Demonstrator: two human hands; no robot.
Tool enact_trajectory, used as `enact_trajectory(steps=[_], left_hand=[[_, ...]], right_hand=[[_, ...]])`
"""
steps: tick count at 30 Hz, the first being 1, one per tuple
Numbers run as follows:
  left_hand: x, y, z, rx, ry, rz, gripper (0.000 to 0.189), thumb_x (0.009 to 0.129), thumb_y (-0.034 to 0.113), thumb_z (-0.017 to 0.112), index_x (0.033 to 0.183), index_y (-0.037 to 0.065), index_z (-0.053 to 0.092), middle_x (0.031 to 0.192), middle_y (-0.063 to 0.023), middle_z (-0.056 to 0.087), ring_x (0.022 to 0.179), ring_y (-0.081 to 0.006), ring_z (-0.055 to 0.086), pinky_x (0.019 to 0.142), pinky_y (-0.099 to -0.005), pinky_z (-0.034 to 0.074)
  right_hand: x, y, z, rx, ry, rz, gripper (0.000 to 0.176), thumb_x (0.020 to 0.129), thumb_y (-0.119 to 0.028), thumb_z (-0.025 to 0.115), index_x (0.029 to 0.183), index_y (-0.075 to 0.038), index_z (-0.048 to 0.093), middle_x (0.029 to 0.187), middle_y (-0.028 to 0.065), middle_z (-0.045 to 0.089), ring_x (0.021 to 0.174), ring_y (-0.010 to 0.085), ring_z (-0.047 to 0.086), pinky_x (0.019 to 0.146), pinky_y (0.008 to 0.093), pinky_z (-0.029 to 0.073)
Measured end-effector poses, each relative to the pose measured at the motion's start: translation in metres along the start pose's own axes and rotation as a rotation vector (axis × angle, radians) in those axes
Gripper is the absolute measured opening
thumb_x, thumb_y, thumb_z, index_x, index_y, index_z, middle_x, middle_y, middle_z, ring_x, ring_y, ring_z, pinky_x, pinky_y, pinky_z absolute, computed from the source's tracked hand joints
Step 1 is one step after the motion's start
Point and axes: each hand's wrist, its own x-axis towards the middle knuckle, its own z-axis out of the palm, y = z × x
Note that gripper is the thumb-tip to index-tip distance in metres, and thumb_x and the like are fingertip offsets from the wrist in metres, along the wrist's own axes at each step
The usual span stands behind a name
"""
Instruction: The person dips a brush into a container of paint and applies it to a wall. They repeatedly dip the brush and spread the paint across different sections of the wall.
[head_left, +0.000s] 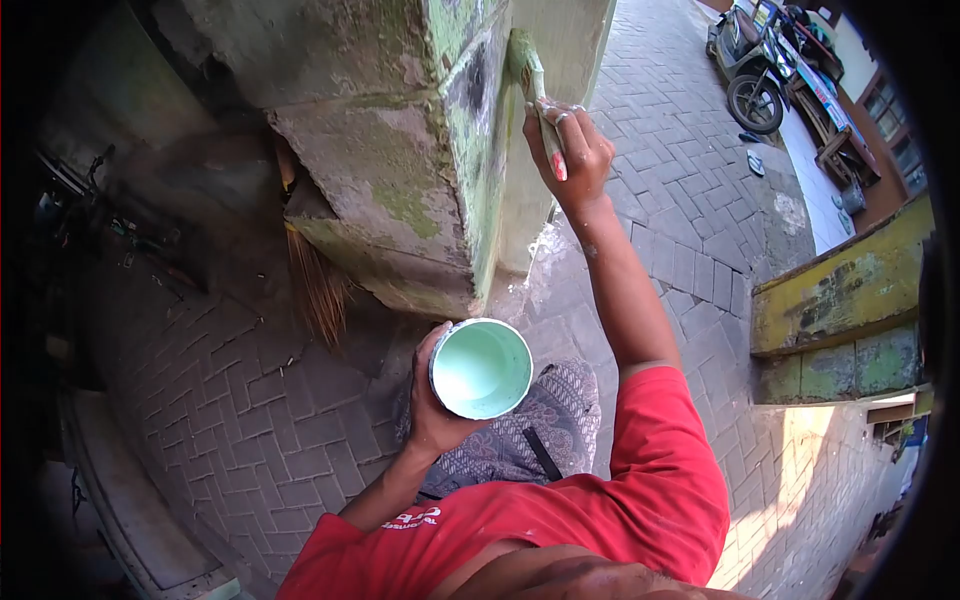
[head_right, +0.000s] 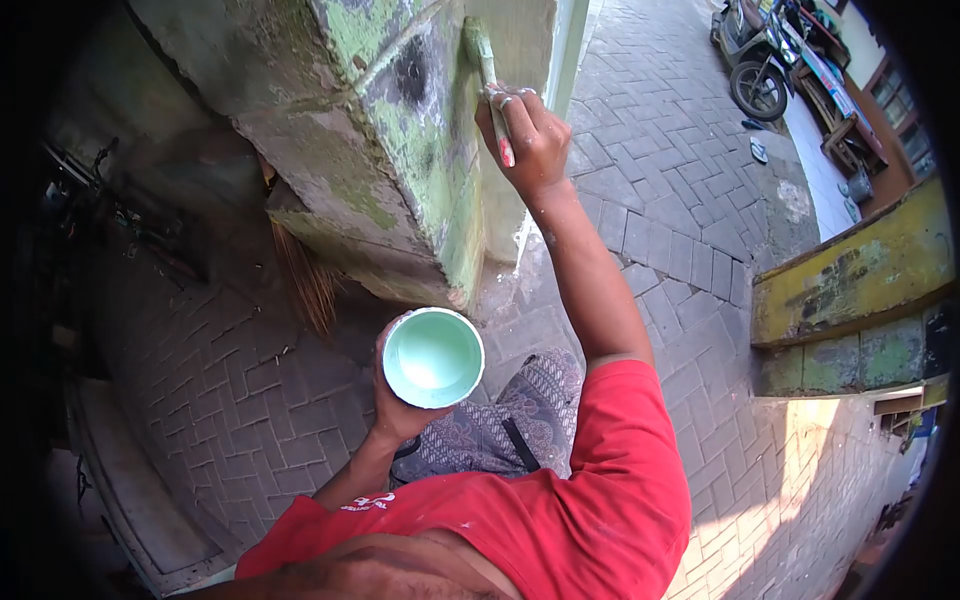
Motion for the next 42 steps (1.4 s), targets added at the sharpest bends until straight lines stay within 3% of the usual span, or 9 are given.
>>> enact_trajectory(steps=[13,17,23,25,27,34,37,40,42], left_hand=[[-0.038,-0.032,0.004,0.001,-0.01,-0.043,0.118,0.052,0.013,0.097,0.152,0.003,0.036,0.144,-0.0167,0.054,0.132,-0.0305,0.055,0.113,-0.0459,0.043],[-0.043,-0.028,0.002,0.077,0.001,-0.007,0.119,0.052,0.013,0.097,0.153,0.003,0.035,0.143,-0.0173,0.055,0.131,-0.0306,0.056,0.113,-0.0457,0.043],[-0.054,-0.029,0.006,0.057,0.003,-0.064,0.118,0.052,0.013,0.097,0.152,0.002,0.035,0.141,-0.0167,0.056,0.13,-0.0296,0.057,0.111,-0.0447,0.045],[-0.057,-0.029,0.007,0.033,0.013,-0.08,0.118,0.052,0.017,0.098,0.152,0.002,0.036,0.145,-0.0184,0.053,0.133,-0.0328,0.054,0.113,-0.0455,0.042],[-0.059,-0.032,0.007,0.011,0.027,-0.087,0.119,0.053,0.021,0.099,0.152,0.003,0.037,0.149,-0.02,0.05,0.136,-0.036,0.052,0.115,-0.0463,0.04],[-0.064,-0.03,0.002,-0.012,0.037,-0.118,0.118,0.053,0.018,0.098,0.153,0.003,0.037,0.147,-0.0191,0.051,0.135,-0.0341,0.054,0.114,-0.0454,0.042],[-0.06,-0.024,0.002,-0.005,0.035,-0.101,0.117,0.053,0.016,0.097,0.153,0.003,0.037,0.147,-0.0187,0.052,0.134,-0.0336,0.054,0.113,-0.0449,0.043],[-0.06,-0.026,0.0,-0.014,0.046,-0.077,0.116,0.054,0.017,0.097,0.152,0.003,0.037,0.146,-0.0183,0.052,0.133,-0.0333,0.055,0.113,-0.0445,0.043],[-0.06,-0.032,0.001,-0.033,0.061,-0.057,0.114,0.055,0.018,0.097,0.152,0.002,0.038,0.145,-0.0179,0.053,0.133,-0.033,0.054,0.113,-0.0445,0.043]], right_hand=[[-0.17,-0.005,-0.015,-0.03,-0.376,0.18,0.016,0.083,-0.012,0.078,0.094,-0.009,0.067,0.082,0.0081,0.066,0.064,0.0282,0.068,0.055,0.0391,0.054],[-0.127,-0.017,-0.036,0.023,-0.176,0.172,0.017,0.08,-0.008,0.083,0.089,-0.009,0.068,0.079,0.0075,0.069,0.063,0.0266,0.07,0.053,0.0368,0.054],[-0.037,-0.003,-0.017,0.049,0.129,-0.038,0.019,0.08,-0.004,0.083,0.09,-0.008,0.068,0.082,0.0086,0.072,0.063,0.0251,0.07,0.052,0.0354,0.054],[-0.057,0.007,-0.008,-0.039,-0.103,0.0,0.019,0.081,-0.007,0.084,0.09,-0.006,0.068,0.082,0.009,0.071,0.063,0.0255,0.07,0.053,0.0345,0.054],[-0.093,0.004,-0.005,-0.039,-0.165,0.011,0.017,0.081,-0.007,0.082,0.091,-0.008,0.069,0.074,0.0082,0.063,0.057,0.0269,0.066,0.05,0.0378,0.051],[-0.228,0.001,-0.012,-0.002,-0.462,0.176,0.015,0.088,-0.018,0.073,0.096,-0.008,0.064,0.083,0.0096,0.062,0.063,0.0314,0.066,0.056,0.0424,0.054],[-0.22,-0.008,-0.029,0.014,-0.501,0.302,0.016,0.085,-0.016,0.076,0.097,-0.01,0.066,0.087,0.0087,0.066,0.071,0.0304,0.07,0.061,0.0407,0.056],[-0.165,-0.006,-0.058,0.023,-0.448,0.228,0.018,0.085,-0.015,0.077,0.101,-0.012,0.07,0.092,0.0076,0.069,0.075,0.0312,0.071,0.063,0.04,0.057],[-0.116,0.001,-0.07,0.008,-0.637,0.198,0.017,0.086,-0.019,0.075,0.102,-0.013,0.073,0.096,0.0076,0.072,0.078,0.0327,0.071,0.066,0.0424,0.057]])
